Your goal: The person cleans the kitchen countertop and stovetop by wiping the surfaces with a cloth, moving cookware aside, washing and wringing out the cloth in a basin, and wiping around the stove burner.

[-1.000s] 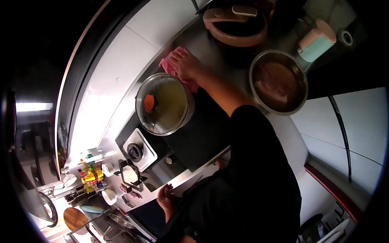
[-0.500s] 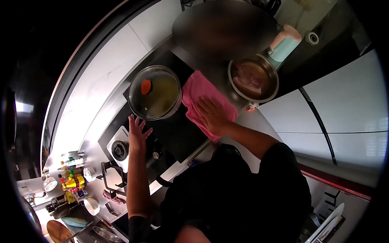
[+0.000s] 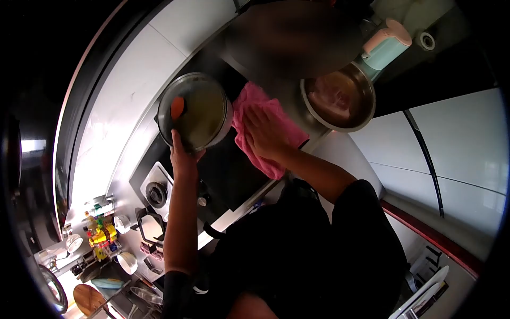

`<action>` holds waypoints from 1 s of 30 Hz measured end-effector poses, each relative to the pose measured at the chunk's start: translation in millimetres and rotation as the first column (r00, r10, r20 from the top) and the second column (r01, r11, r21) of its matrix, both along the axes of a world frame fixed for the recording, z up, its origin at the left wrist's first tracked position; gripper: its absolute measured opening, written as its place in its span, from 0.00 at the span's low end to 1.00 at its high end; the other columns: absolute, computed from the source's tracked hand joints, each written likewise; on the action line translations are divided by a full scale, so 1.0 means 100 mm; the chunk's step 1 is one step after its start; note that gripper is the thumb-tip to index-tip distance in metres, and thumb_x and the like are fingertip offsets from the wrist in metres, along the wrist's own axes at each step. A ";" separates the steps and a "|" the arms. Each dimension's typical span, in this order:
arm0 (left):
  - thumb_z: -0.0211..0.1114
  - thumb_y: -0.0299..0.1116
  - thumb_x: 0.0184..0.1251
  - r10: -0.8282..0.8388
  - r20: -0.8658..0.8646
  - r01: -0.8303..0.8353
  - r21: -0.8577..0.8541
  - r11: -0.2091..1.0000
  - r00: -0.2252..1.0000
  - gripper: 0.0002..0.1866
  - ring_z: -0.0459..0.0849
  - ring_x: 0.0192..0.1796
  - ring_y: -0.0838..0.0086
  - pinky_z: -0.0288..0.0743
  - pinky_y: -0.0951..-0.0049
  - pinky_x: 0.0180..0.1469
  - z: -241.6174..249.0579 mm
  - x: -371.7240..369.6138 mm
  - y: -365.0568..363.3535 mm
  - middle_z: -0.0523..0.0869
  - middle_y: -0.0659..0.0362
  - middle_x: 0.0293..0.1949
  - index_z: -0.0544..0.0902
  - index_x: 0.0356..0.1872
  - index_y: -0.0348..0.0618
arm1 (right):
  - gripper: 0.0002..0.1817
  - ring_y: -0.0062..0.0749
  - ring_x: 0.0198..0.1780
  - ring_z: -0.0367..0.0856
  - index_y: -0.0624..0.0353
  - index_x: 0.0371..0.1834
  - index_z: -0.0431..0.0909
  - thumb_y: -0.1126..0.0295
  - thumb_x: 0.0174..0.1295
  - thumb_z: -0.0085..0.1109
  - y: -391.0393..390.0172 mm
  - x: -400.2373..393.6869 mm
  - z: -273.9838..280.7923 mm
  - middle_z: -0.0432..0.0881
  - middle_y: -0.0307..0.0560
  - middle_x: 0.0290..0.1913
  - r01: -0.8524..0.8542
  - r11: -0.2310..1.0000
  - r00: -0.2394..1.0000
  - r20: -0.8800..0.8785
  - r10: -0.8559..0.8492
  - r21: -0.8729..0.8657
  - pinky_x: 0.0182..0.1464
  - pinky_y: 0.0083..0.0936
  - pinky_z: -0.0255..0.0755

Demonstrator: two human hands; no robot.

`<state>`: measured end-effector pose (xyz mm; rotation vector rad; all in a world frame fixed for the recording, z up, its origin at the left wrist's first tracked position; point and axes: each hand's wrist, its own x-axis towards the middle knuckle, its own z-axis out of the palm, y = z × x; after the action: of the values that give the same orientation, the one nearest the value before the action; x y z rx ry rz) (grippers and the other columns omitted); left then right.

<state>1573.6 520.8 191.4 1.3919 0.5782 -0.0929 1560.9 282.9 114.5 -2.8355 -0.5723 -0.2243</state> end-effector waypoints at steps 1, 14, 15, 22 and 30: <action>0.58 0.64 0.70 -0.015 -0.002 0.015 -0.037 0.999 1.000 0.38 0.80 0.60 0.65 0.82 0.59 0.49 -0.02 0.09 0.02 0.74 0.55 0.65 0.65 0.71 0.50 | 0.30 0.51 0.77 0.57 0.64 0.68 0.71 0.57 0.68 0.51 0.00 0.01 0.00 0.66 0.56 0.74 -0.006 1.000 0.999 -0.033 0.005 -0.025 0.77 0.47 0.46; 0.57 0.69 0.68 -0.085 -0.022 0.085 -0.001 0.996 0.996 0.41 0.76 0.64 0.62 0.81 0.53 0.53 -0.07 0.50 -0.12 0.73 0.54 0.66 0.65 0.70 0.49 | 0.31 0.50 0.77 0.59 0.63 0.68 0.72 0.54 0.67 0.52 0.51 -0.46 0.05 0.69 0.55 0.73 -0.554 0.826 0.830 -0.006 0.557 0.105 0.78 0.46 0.46; 0.56 0.70 0.67 -0.099 -0.024 0.099 -0.016 0.995 0.995 0.42 0.72 0.68 0.60 0.79 0.51 0.56 -0.05 0.48 -0.11 0.70 0.54 0.69 0.64 0.71 0.51 | 0.31 0.50 0.77 0.59 0.63 0.68 0.72 0.54 0.67 0.52 0.66 -0.42 0.03 0.69 0.55 0.73 -0.575 0.812 0.816 0.001 0.578 0.099 0.78 0.46 0.46; 0.52 0.44 0.80 0.000 0.393 -0.192 0.450 0.872 0.920 0.30 0.72 0.71 0.52 0.65 0.64 0.70 -0.24 -0.35 0.22 0.69 0.37 0.71 0.67 0.70 0.28 | 0.32 0.50 0.79 0.55 0.66 0.70 0.69 0.53 0.71 0.46 1.73 0.15 -0.28 0.65 0.56 0.75 -0.590 0.785 0.797 -0.020 0.604 0.187 0.79 0.41 0.46; 0.72 0.37 0.62 -0.271 0.128 0.066 0.792 0.607 0.954 0.32 0.77 0.64 0.45 0.70 0.57 0.67 -0.65 -1.96 0.21 0.77 0.37 0.63 0.74 0.63 0.26 | 0.35 0.57 0.76 0.61 0.74 0.69 0.67 0.53 0.69 0.50 2.40 0.88 -0.30 0.67 0.67 0.72 -0.285 0.946 0.949 0.185 0.256 0.156 0.76 0.41 0.56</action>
<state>1377.1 541.9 126.3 2.2931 0.2663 0.2068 1649.4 522.9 84.4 -2.5427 -0.9186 -0.4348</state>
